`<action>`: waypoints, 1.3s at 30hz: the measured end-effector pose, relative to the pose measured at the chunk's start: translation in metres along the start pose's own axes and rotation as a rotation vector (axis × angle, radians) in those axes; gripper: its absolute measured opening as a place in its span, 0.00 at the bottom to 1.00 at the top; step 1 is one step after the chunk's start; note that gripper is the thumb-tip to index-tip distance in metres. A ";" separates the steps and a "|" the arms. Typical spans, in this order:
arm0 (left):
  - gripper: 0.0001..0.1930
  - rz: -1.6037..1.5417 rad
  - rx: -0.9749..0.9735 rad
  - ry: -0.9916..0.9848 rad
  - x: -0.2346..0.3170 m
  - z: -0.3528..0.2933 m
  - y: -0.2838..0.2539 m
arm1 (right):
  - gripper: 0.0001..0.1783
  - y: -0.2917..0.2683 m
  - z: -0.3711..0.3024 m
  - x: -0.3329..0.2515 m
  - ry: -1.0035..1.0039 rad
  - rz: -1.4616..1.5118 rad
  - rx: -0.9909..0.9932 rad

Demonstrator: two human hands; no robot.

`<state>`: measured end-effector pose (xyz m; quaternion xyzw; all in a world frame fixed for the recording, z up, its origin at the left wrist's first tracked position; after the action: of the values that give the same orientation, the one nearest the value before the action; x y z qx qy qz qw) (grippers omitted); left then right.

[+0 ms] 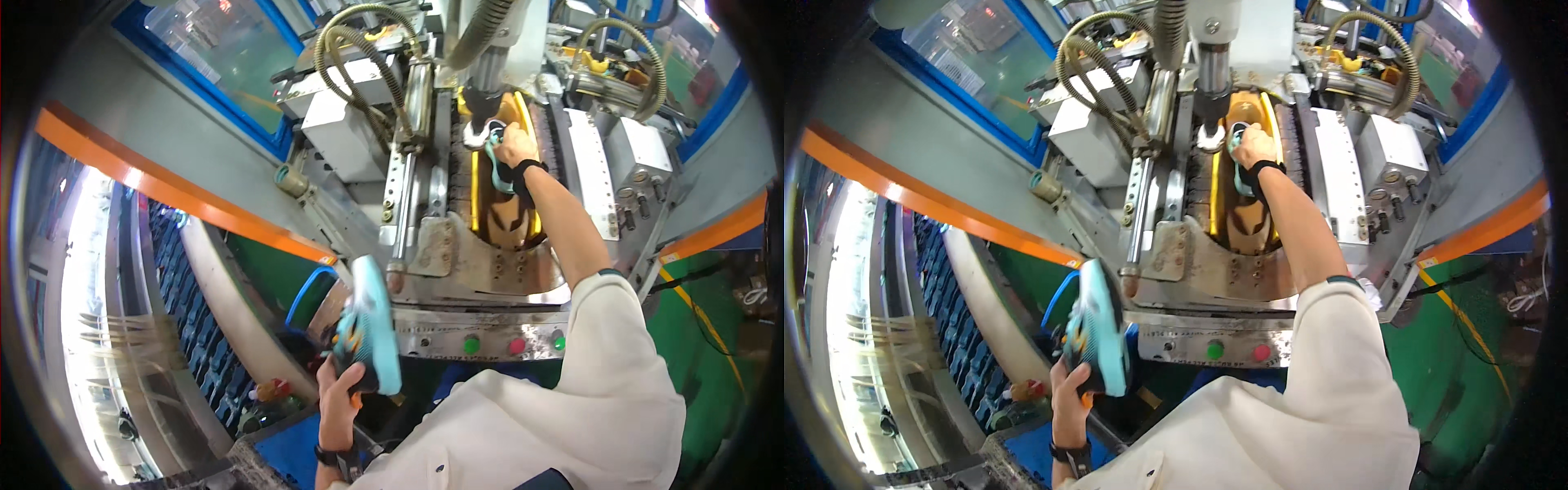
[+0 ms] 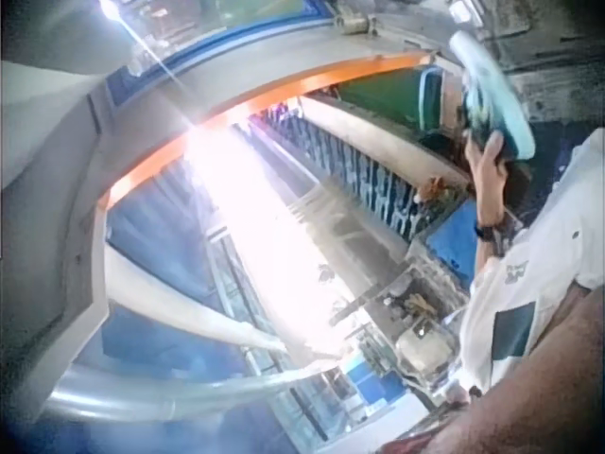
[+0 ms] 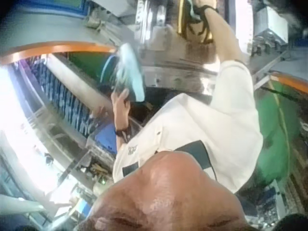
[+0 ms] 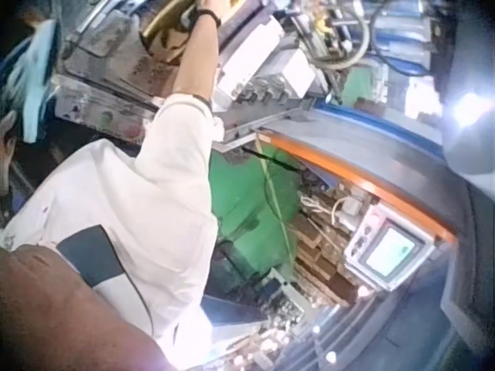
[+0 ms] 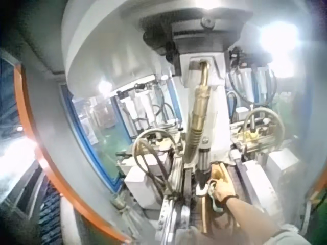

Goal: Operating a shoe lasting machine and placing finished shoes onto a conveyor belt.

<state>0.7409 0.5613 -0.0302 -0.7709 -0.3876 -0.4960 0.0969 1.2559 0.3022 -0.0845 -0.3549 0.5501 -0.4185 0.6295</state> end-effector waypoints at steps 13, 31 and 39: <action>0.12 -0.209 0.532 0.021 -0.097 -0.101 -0.111 | 0.12 -0.105 -0.220 -0.073 -0.563 0.504 0.227; 0.15 -0.219 0.445 0.022 -0.113 -0.112 -0.066 | 0.09 0.121 -0.415 0.000 -0.731 0.562 -0.375; 0.16 -0.253 0.478 -0.001 -0.140 -0.135 -0.063 | 0.18 0.105 -0.438 0.003 -0.726 0.593 -0.422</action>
<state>0.5746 0.4617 -0.0966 -0.6718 -0.5869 -0.3984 0.2135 0.8365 0.3472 -0.2436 -0.4255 0.4457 0.0483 0.7861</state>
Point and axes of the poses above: each hand's wrist, its own z-axis towards the middle knuckle, its own y-axis out of the palm, x = y × z, the point moved 9 cm from there along z, towards the middle knuckle, and after that the axes turned 5 degrees about x, right-handed, at the moved point
